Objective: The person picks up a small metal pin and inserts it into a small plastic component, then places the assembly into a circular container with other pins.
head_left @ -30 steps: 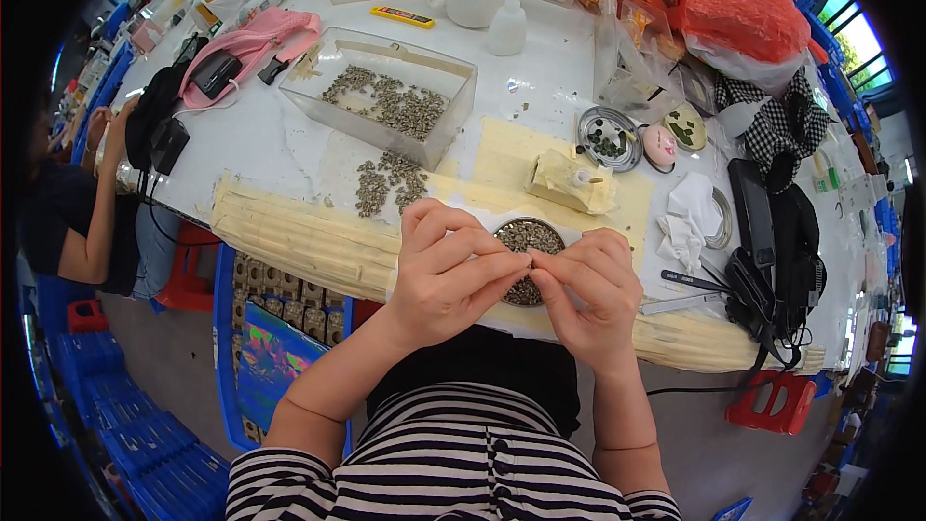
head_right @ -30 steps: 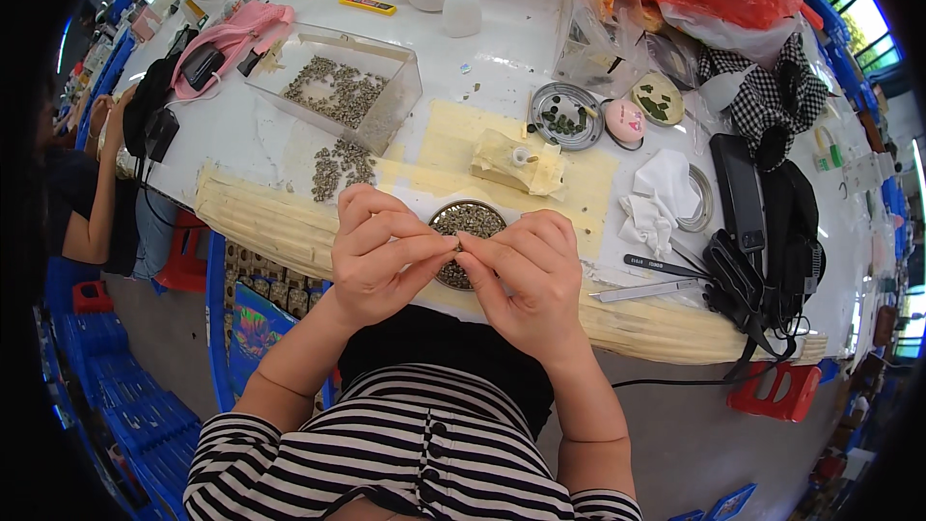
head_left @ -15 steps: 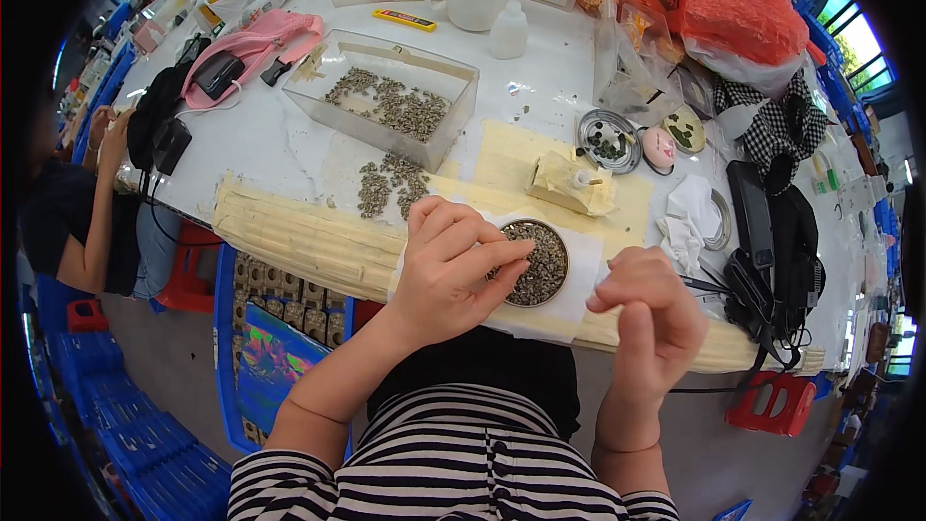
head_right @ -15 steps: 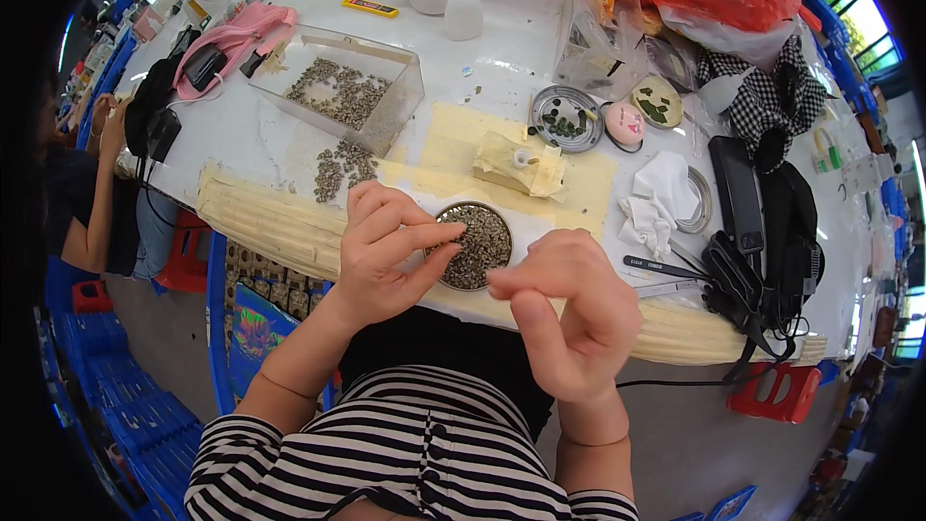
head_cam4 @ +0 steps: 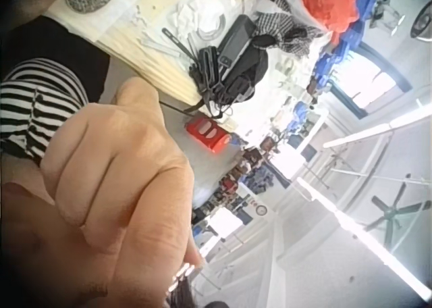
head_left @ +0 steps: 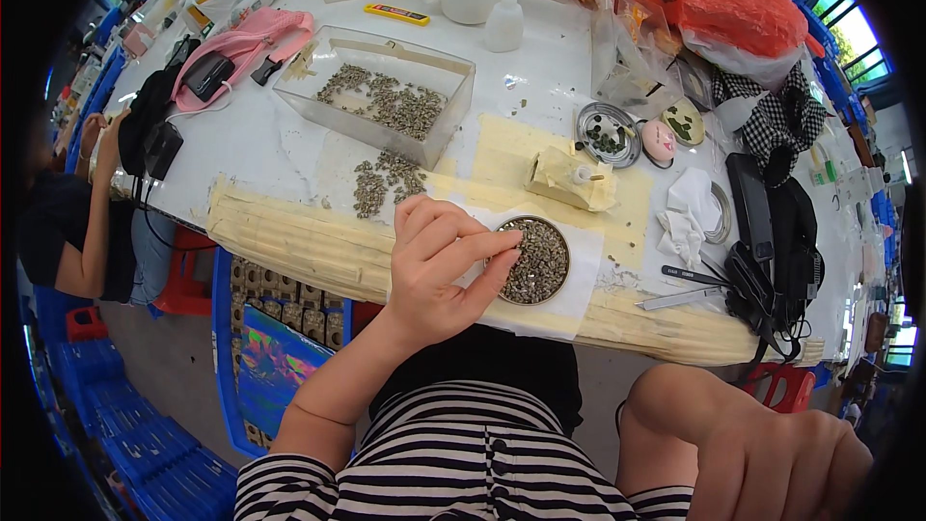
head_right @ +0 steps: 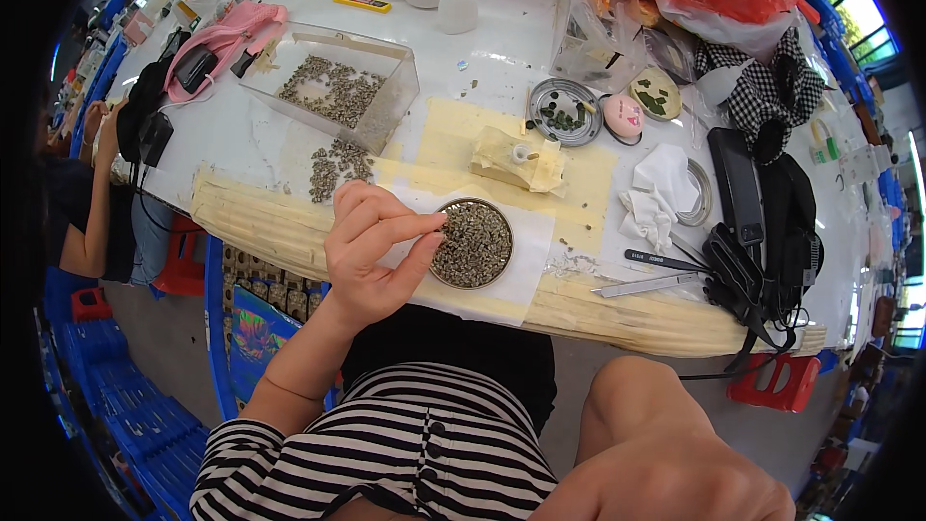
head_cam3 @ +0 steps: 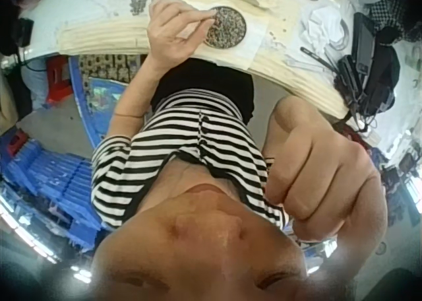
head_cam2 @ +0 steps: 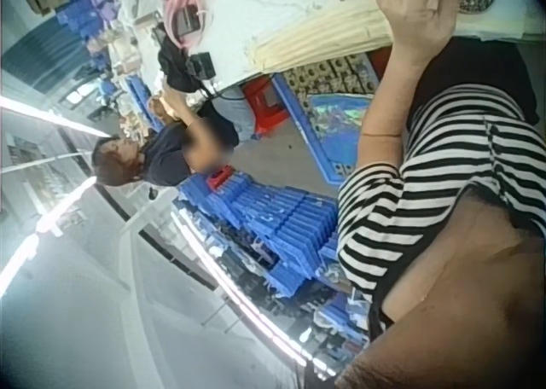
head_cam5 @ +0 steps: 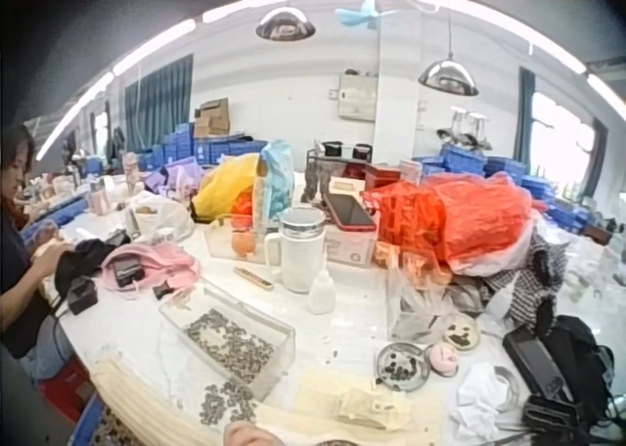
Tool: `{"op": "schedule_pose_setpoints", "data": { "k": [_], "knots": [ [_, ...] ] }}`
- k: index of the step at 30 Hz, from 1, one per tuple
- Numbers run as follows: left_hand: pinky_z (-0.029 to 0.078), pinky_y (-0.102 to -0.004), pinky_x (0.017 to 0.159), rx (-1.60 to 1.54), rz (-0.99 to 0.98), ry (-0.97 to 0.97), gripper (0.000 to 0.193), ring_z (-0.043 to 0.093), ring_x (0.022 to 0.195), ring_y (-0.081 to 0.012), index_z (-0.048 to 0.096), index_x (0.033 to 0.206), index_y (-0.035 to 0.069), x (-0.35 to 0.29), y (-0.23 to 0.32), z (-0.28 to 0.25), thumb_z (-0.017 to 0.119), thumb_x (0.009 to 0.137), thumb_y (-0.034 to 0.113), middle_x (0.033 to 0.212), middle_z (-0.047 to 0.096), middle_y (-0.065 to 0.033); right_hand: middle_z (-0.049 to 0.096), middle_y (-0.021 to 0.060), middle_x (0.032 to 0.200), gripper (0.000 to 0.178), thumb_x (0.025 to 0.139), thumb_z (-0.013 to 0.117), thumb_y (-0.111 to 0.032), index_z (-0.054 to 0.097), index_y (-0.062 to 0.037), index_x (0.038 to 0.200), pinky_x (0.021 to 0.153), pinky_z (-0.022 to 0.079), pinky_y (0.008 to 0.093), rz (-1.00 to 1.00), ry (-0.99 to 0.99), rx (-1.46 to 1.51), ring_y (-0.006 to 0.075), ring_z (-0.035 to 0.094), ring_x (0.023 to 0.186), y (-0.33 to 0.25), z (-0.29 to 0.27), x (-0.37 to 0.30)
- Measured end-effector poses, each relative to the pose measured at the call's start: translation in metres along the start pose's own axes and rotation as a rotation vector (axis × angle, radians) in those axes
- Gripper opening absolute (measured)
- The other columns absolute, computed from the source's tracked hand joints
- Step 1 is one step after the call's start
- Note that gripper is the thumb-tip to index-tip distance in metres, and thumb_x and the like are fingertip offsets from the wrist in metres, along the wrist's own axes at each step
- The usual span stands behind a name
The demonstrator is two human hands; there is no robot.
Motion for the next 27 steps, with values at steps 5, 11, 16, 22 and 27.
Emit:
{"op": "schedule_pose_setpoints", "data": {
  "k": [5,11,16,22,27],
  "knots": [
    [0.039,-0.0352,0.080,0.007,0.011,0.003,0.020,0.055,0.078,-0.0209,0.077,0.094,0.007,0.001,0.001,-0.003,0.079,0.074,0.003,0.078,0.063,-0.0012,0.058,-0.0020,0.061,0.018,0.098,0.065,-0.030,0.072,-0.0140,0.097,0.056,0.044,0.0226,-0.025,-0.015,0.022,0.0092,0.050,0.053,0.000,0.001,0.001],
    [0.038,-0.0349,0.082,0.015,-0.006,0.025,0.021,0.055,0.078,-0.0191,0.078,0.094,0.010,0.001,-0.001,-0.002,0.080,0.074,0.006,0.078,0.062,0.0015,0.055,-0.0020,0.059,0.020,0.100,0.061,-0.029,0.072,-0.0124,0.095,0.054,0.042,0.0221,-0.050,-0.028,0.034,0.0082,0.048,0.050,-0.004,0.006,-0.001],
    [0.038,-0.0349,0.081,0.016,-0.021,0.038,0.019,0.055,0.078,-0.0195,0.078,0.094,0.010,0.000,-0.002,-0.003,0.080,0.075,0.006,0.078,0.062,0.0009,0.053,-0.0021,0.057,0.022,0.101,0.058,-0.027,0.072,-0.0110,0.093,0.052,0.041,0.0217,-0.061,-0.047,0.051,0.0074,0.045,0.047,-0.006,0.008,-0.001],
    [0.038,-0.0356,0.082,0.063,-0.044,0.038,0.018,0.056,0.081,-0.0199,0.078,0.094,0.011,-0.003,-0.003,-0.012,0.080,0.076,0.007,0.081,0.063,0.0005,0.045,-0.0034,0.050,0.027,0.103,0.054,-0.024,0.071,-0.0090,0.090,0.047,0.037,0.0199,-0.156,-0.004,0.002,0.0060,0.038,0.040,-0.007,0.008,-0.012],
    [0.038,-0.0376,0.085,0.283,-0.135,0.022,0.021,0.057,0.088,-0.0208,0.076,0.095,0.012,-0.009,-0.021,-0.039,0.081,0.075,0.009,0.089,0.065,-0.0001,0.060,0.0064,0.054,0.032,0.095,0.070,-0.024,0.071,-0.0010,0.073,0.046,0.050,0.0288,-0.157,0.057,-0.067,0.0126,0.044,0.038,-0.005,-0.022,-0.040]
  ]
}}
Point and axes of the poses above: each hand's wrist, its own x-axis towards the middle knuckle, its own z-axis out of the palm, y = z × x, the point moved 4 cm from there along x, towards the middle knuckle
